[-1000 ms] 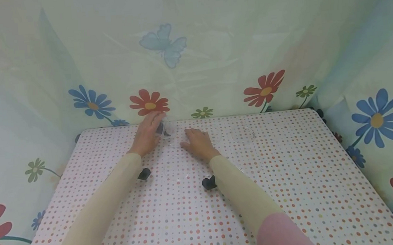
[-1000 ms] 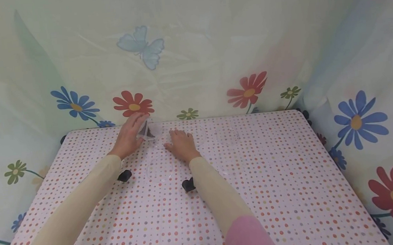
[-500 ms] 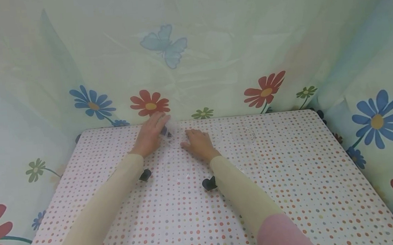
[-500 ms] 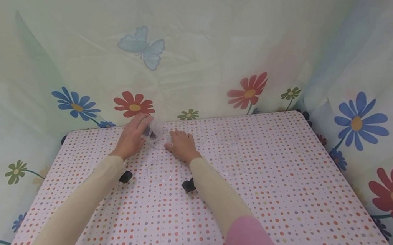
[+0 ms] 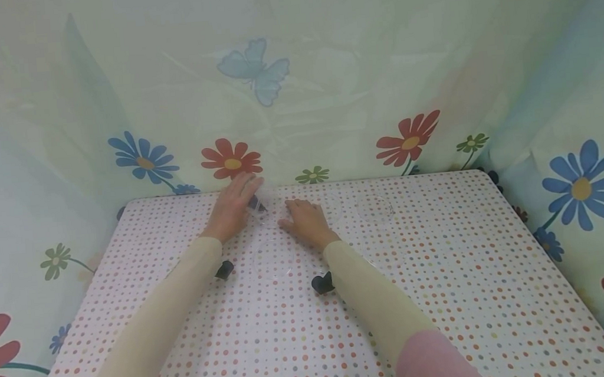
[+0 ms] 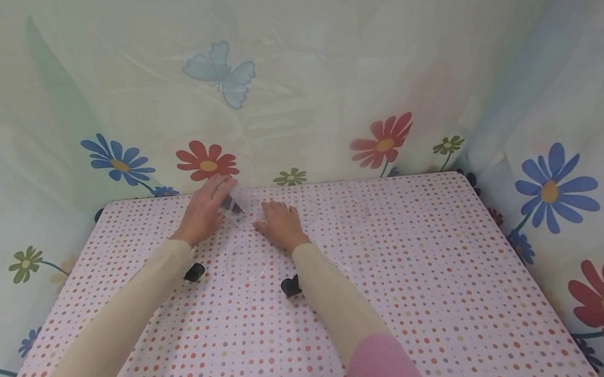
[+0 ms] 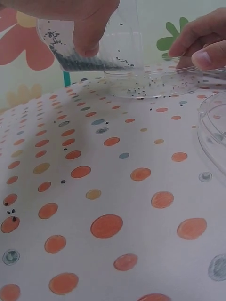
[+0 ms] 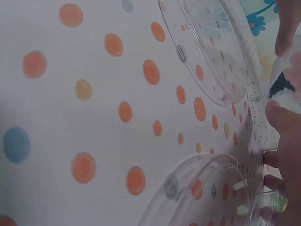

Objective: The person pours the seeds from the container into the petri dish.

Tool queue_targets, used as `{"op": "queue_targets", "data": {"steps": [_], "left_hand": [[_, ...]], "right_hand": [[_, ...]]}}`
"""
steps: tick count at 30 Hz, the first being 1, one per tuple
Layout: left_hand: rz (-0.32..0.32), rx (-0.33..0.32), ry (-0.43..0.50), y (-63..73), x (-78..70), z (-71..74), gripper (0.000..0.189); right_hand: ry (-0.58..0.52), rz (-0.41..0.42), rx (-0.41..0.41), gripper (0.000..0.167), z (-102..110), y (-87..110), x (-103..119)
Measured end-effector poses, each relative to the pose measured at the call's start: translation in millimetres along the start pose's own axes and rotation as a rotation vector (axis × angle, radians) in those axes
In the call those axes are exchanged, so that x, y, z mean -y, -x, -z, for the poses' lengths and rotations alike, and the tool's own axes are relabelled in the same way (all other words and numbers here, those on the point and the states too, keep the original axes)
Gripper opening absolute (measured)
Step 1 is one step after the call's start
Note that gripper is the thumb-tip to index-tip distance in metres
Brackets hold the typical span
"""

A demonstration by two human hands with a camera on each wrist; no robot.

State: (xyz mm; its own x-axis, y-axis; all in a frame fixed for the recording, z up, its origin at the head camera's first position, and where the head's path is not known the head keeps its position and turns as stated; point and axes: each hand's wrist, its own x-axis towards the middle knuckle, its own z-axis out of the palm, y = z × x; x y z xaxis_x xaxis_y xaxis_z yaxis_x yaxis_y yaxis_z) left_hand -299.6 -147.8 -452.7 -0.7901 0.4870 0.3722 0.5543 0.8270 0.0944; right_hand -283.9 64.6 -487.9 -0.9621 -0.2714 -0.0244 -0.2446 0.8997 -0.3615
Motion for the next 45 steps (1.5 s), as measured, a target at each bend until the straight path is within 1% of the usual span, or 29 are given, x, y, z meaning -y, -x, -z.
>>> {"op": "queue_targets", "data": {"steps": [4, 9, 14, 21, 27, 34, 45], "left_hand": [[-0.009, -0.003, -0.012, -0.3, -0.9, -1.2, 0.078], [-0.016, 0.022, -0.047, -1.7, -2.4, -2.1, 0.078], [-0.013, 0.034, -0.057, -2.0, -4.6, -0.7, 0.078], [-0.034, 0.02, -0.075, -2.0, -7.0, 2.6, 0.074], [-0.046, 0.02, -0.086, -2.9, -6.8, 1.6, 0.074], [-0.069, -0.001, -0.084, -3.5, -6.4, 0.7, 0.075], [-0.074, 0.006, -0.102, -4.6, -8.1, -0.8, 0.076]], "right_hand": [[0.0, -0.004, 0.003, 0.063, 0.4, 0.7, 0.3], [-0.006, -0.012, 0.007, 0.064, 0.3, 1.6, 0.5], [0.003, -0.007, -0.005, 0.064, -1.2, 0.9, -0.1], [0.012, -0.001, -0.017, 0.064, -3.0, -0.4, -1.3], [0.017, -0.008, -0.013, 0.065, -3.5, -0.6, -0.8], [0.022, -0.005, -0.011, 0.064, -2.3, 0.3, 0.2], [0.029, 0.004, -0.012, 0.064, -1.1, 1.1, 1.2]]}}
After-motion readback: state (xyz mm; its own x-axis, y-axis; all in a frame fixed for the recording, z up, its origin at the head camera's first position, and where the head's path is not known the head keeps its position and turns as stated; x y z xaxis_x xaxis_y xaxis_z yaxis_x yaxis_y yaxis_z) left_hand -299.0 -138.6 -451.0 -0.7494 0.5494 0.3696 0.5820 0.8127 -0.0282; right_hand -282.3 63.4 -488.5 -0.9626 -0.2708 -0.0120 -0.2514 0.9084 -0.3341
